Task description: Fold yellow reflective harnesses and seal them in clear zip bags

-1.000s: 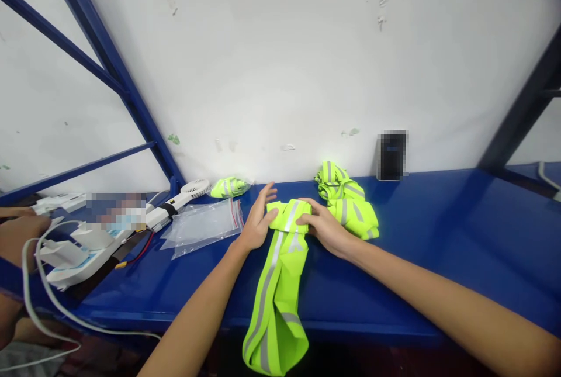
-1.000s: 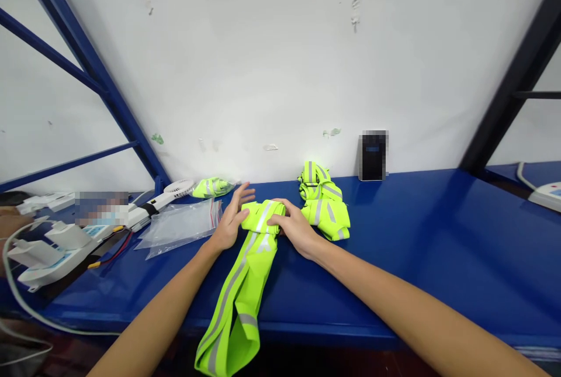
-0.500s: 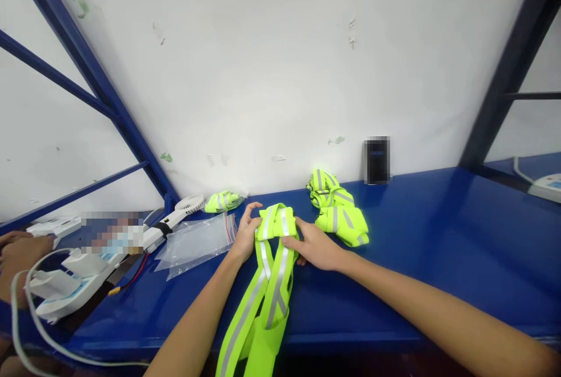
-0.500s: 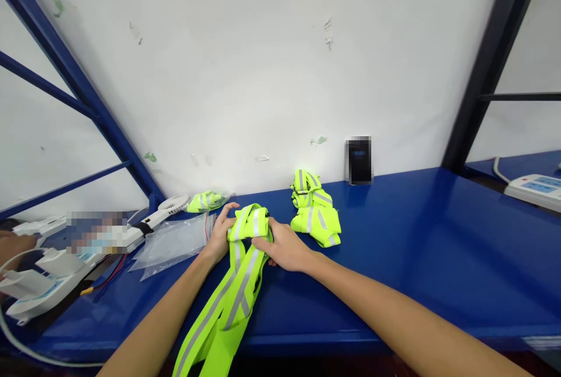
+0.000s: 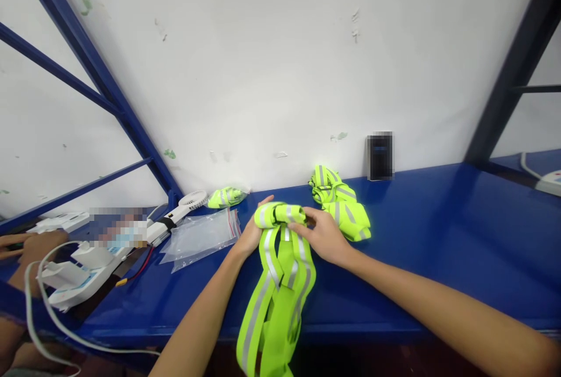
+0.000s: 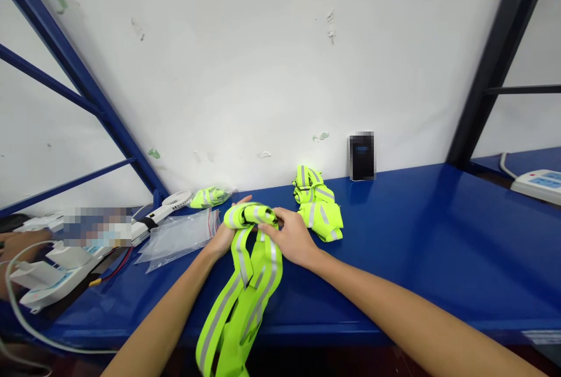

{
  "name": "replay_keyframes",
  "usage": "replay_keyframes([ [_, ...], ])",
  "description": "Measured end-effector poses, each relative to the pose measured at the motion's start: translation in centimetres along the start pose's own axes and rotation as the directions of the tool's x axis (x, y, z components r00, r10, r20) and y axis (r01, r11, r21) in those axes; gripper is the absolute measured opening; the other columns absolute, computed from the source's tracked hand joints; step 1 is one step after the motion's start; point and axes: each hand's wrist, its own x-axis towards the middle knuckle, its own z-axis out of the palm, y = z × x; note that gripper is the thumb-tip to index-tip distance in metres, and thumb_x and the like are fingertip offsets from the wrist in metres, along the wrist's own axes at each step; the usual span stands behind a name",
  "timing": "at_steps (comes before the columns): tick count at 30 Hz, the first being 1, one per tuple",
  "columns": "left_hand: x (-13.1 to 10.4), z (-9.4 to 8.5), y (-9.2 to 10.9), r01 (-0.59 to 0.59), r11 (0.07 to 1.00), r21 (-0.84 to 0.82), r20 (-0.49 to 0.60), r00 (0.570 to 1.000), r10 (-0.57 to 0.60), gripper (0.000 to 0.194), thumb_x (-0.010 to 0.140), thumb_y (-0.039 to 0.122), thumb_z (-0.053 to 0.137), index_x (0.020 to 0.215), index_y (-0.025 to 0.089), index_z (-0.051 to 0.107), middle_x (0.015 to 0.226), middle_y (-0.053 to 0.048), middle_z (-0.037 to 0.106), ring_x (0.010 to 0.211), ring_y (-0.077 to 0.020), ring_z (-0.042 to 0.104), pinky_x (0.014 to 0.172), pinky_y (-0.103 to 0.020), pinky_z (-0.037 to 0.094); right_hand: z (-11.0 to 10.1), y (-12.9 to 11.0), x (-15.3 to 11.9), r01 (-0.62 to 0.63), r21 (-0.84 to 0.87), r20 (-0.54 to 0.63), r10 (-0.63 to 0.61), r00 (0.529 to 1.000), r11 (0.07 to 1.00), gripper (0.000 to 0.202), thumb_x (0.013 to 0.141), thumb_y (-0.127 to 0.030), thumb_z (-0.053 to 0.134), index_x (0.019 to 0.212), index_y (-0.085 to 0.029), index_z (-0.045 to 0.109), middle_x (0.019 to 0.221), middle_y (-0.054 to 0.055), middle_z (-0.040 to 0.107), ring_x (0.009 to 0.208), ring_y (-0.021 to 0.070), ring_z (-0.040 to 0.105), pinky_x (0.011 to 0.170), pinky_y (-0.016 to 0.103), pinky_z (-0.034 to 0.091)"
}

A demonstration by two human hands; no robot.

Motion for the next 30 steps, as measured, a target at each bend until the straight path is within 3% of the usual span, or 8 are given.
replay_keyframes([
  [5,0.5,0.0,-0.2,-0.042,0.992,-0.116,-0.170,0.985,0.022,0.050,0.092,0.054,0.041,0.124,0.018,0.056,0.119,-0.011,0.062,0.110,-0.0230,0.059,0.088,-0.035,0.051,0.6,0.3,0.6,-0.277,0.612,-0.039,0.379,0.925,0.741,0.047,0.073,-0.031,0.074,0.116,-0.019,0.060,0.095,0.006,0.073,0.086,0.0238,0.070,0.082,0.039,0.056],
  [9,0.3,-0.1,0.3,-0.184,0.983,-0.012,-0.163,0.970,0.180,0.034,0.085,0.041,0.060,0.109,0.017,0.066,0.113,-0.011,0.061,0.107,-0.0220,0.059,0.090,-0.034,0.050,0.3,0.4,0.8,-0.310,0.699,-0.035,0.464,0.885,0.644,0.081,0.072,-0.024,0.076,0.142,-0.030,0.037,0.090,0.002,0.073,0.077,0.0201,0.071,0.072,0.036,0.058],
  [13,0.1,0.1,0.6,-0.238,0.971,0.007,-0.158,0.959,0.236,0.025,0.082,0.032,0.064,0.105,0.019,0.067,0.114,-0.010,0.058,0.109,-0.0215,0.058,0.084,-0.031,0.053,0.1,0.4,0.9,-0.330,0.713,-0.038,0.504,0.863,0.619,0.065,0.074,-0.025,0.074,0.134,-0.025,0.049,0.086,0.002,0.073,0.072,0.0181,0.070,0.066,0.031,0.058],
  [18,-0.6,0.4,1.6,-0.265,0.940,0.213,-0.153,0.941,0.300,0.033,0.080,0.026,0.064,0.113,0.021,0.062,0.112,-0.010,0.058,0.103,-0.0210,0.059,0.079,-0.030,0.052,0.3,0.4,1.0,-0.348,0.705,-0.023,0.510,0.860,0.618,0.054,0.077,-0.025,0.072,0.127,-0.021,0.055,0.079,0.002,0.072,0.071,0.0187,0.069,0.066,0.031,0.057],
  [21,-1.0,0.4,2.5,-0.293,0.889,0.353,-0.106,0.931,0.349,0.051,0.078,0.024,0.065,0.127,0.023,0.053,0.128,-0.011,0.051,0.118,-0.0251,0.052,0.091,-0.036,0.048,0.5,0.5,0.9,-0.365,0.692,0.023,0.487,0.873,0.622,0.050,0.076,-0.028,0.072,0.122,-0.021,0.057,0.089,0.005,0.073,0.075,0.0196,0.069,0.070,0.033,0.057],
  [23,-1.0,0.4,2.6,-0.302,0.873,0.383,-0.081,0.930,0.358,0.039,0.080,0.026,0.063,0.118,0.022,0.060,0.133,-0.010,0.048,0.125,-0.0262,0.047,0.101,-0.038,0.042,0.5,0.6,0.8,-0.366,0.675,0.068,0.440,0.896,0.641,0.040,0.077,-0.031,0.070,0.114,-0.020,0.061,0.091,0.005,0.073,0.075,0.0197,0.069,0.069,0.032,0.056],
  [26,-0.6,0.5,2.0,-0.207,0.938,0.279,-0.099,0.965,0.242,0.019,0.085,0.034,0.060,0.091,0.018,0.067,0.105,-0.007,0.064,0.101,-0.0213,0.060,0.092,-0.034,0.046,0.3,0.6,0.6,-0.360,0.574,0.127,0.354,0.927,0.735,0.031,0.077,-0.028,0.066,0.106,-0.019,0.063,0.082,0.003,0.071,0.068,0.0188,0.066,0.065,0.032,0.053],
  [30,0.1,0.6,0.9,-0.046,0.999,-0.025,-0.178,0.983,0.041,0.031,0.081,0.044,0.064,0.086,0.014,0.067,0.080,-0.003,0.067,0.074,-0.0157,0.061,0.071,-0.027,0.049,0.1,0.8,0.4,-0.276,0.203,0.081,0.264,0.961,0.940,0.037,0.080,-0.032,0.062,0.115,-0.021,0.059,0.071,-0.002,0.064,0.060,0.0162,0.059,0.062,0.030,0.049],
])
